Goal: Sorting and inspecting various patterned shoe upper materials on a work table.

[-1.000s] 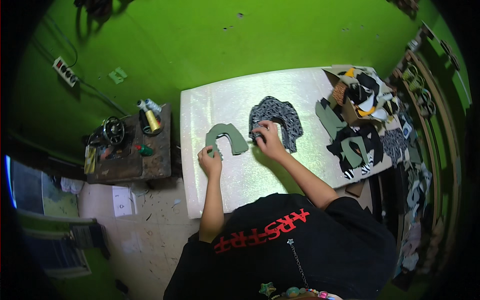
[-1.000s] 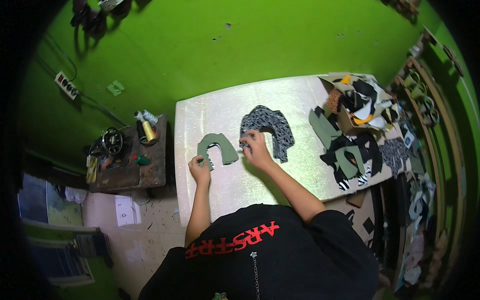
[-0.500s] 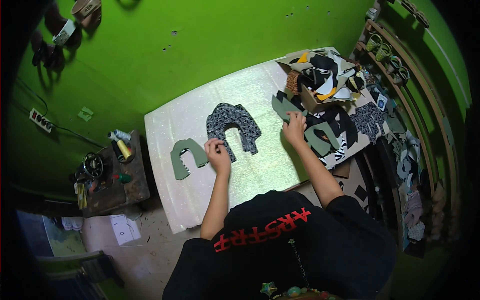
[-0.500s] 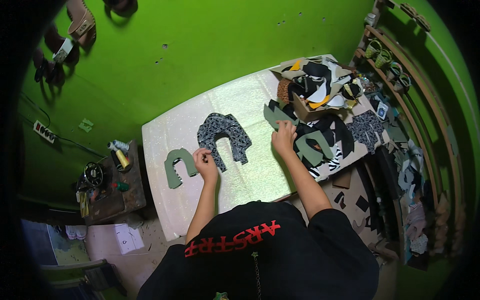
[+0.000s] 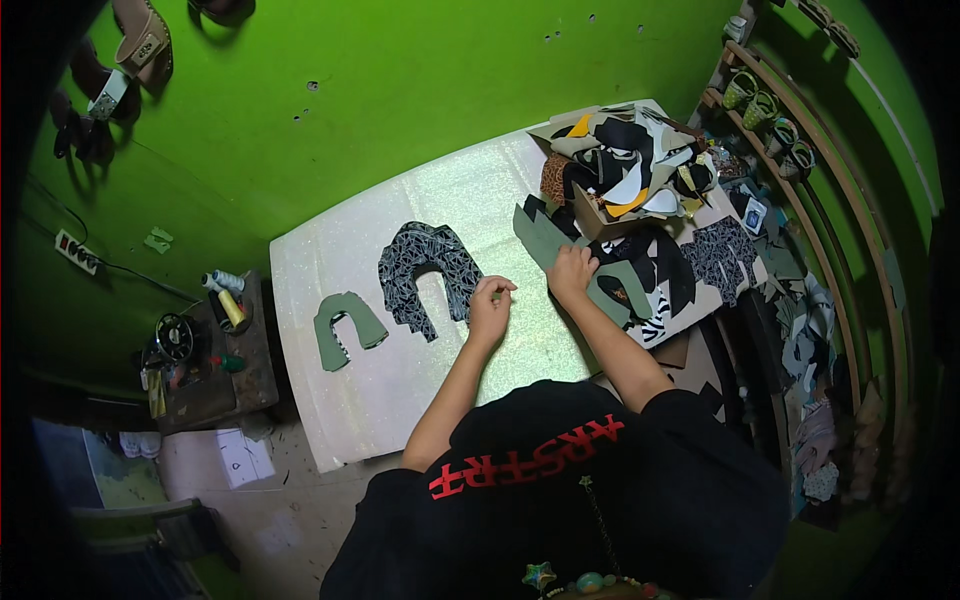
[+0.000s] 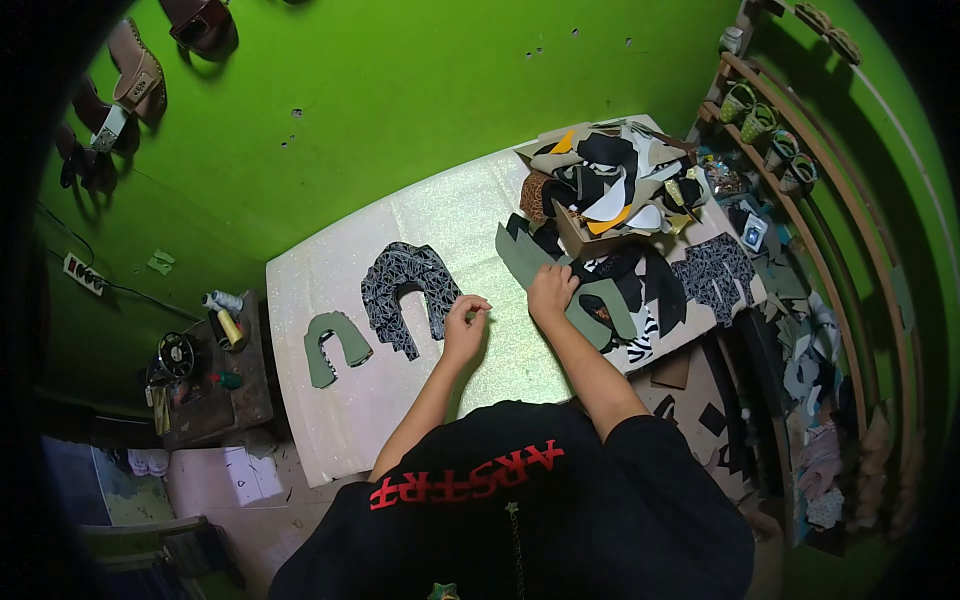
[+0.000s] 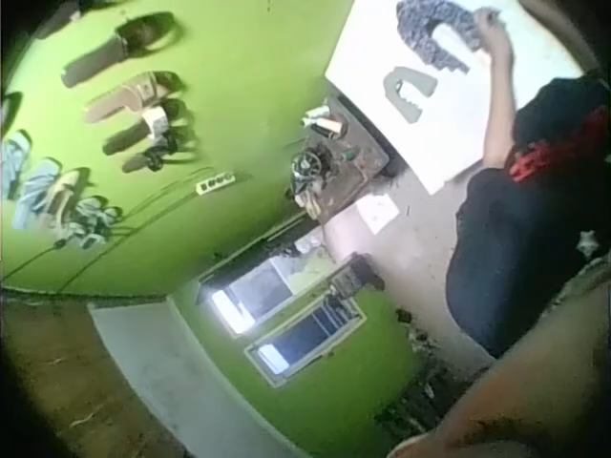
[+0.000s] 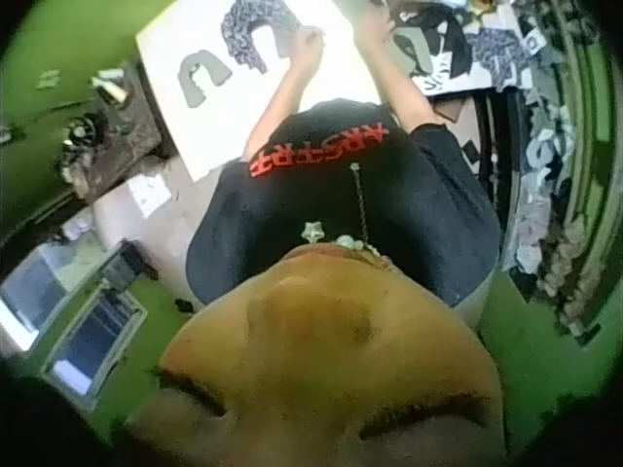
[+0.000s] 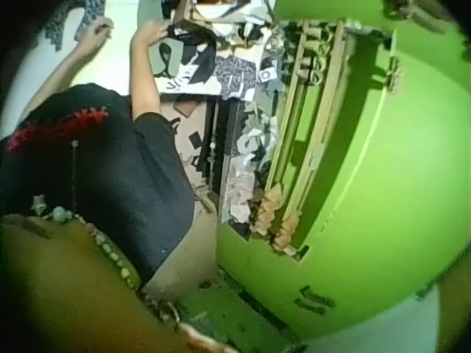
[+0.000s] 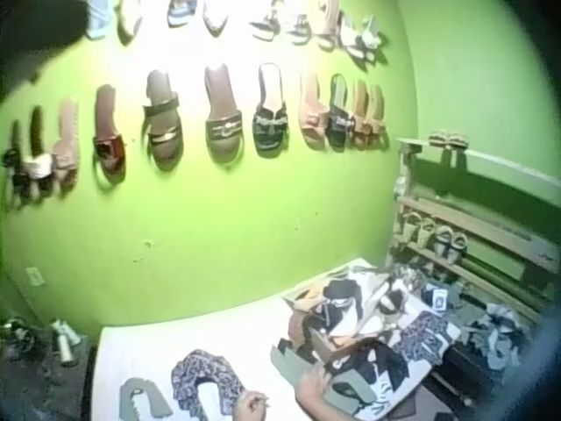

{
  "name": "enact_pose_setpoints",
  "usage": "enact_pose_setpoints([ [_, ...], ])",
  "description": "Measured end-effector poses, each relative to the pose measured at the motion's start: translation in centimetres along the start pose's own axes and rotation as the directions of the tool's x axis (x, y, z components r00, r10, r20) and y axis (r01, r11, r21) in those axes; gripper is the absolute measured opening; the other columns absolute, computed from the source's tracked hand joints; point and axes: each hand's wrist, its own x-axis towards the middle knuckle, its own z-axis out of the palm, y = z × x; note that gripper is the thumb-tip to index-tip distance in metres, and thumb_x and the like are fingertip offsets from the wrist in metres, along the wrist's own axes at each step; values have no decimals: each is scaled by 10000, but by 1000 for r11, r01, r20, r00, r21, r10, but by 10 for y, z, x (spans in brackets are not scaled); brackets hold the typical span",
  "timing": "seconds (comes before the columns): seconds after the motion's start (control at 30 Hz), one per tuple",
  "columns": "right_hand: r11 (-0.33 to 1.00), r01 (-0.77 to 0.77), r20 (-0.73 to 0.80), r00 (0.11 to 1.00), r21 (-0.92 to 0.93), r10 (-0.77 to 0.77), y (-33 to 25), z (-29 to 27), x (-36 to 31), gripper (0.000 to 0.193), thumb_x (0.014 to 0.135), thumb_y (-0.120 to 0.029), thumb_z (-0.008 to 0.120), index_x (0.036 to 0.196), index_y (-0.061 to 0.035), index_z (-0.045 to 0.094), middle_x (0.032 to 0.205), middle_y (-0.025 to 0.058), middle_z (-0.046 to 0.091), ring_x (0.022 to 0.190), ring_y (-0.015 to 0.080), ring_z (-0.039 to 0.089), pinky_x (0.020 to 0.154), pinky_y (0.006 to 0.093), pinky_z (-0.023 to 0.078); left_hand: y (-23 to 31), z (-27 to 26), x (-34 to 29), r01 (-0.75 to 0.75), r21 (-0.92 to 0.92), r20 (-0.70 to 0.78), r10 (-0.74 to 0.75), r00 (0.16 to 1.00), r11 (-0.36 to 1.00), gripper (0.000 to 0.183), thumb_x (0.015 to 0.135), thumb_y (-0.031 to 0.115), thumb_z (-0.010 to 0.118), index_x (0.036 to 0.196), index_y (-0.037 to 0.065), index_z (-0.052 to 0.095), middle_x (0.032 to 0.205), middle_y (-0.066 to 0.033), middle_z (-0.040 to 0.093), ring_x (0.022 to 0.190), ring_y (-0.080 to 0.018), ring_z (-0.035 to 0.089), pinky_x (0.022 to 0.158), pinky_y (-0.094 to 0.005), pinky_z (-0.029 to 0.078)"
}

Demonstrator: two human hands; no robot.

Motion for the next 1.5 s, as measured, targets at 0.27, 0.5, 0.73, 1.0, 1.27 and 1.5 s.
enact_pose_setpoints([
  [0.27,984,39,65,997,172,-51,2,-10,-11,136,666,-108,628,796,-115,587,832,33,594,897,241,483,808,438,276,-1,-7,-3,33,27,10,-33,999,999,82,775,35,525,826,25,588,890,-63,549,793,-165,534,646,-250,415],
  [0.5,862,160,-62,987,481,-149,-29,-43,-25,85,707,-116,596,790,-115,580,780,23,591,844,215,511,784,392,270,-3,-32,-8,55,51,-95,-50,994,997,259,749,2,548,1001,60,548,975,-69,492,879,-163,506,689,-249,429],
  [0.73,660,350,-82,912,665,-401,-93,-58,-49,89,752,-152,563,816,-121,616,779,26,596,789,186,547,757,362,271,-15,-79,-24,90,-69,35,-88,996,994,494,712,131,695,1150,79,474,1053,-40,524,934,-124,489,686,-229,419],
  [1.0,558,226,153,820,798,-552,-175,-38,-70,165,770,-218,601,830,-68,636,690,91,621,615,227,585,639,338,392,-42,-159,-60,175,-351,-97,-222,970,920,493,696,83,707,1128,32,475,939,-59,546,729,-71,516,622,-196,434],
  [1.27,487,17,380,602,873,-702,-263,-18,-84,186,763,-187,631,840,-17,632,542,78,578,425,131,533,437,268,417,-75,-248,-84,181,-268,-274,-255,927,946,344,742,63,656,1058,10,530,887,-56,564,685,-74,509,610,-197,431],
  [1.5,470,302,212,609,829,-765,-313,7,-69,209,769,-183,598,802,24,606,588,93,584,488,159,569,472,285,431,-90,-294,-75,314,-485,-247,-472,846,816,256,843,191,567,1010,-2,559,835,-28,609,706,-73,522,617,-227,421],
])
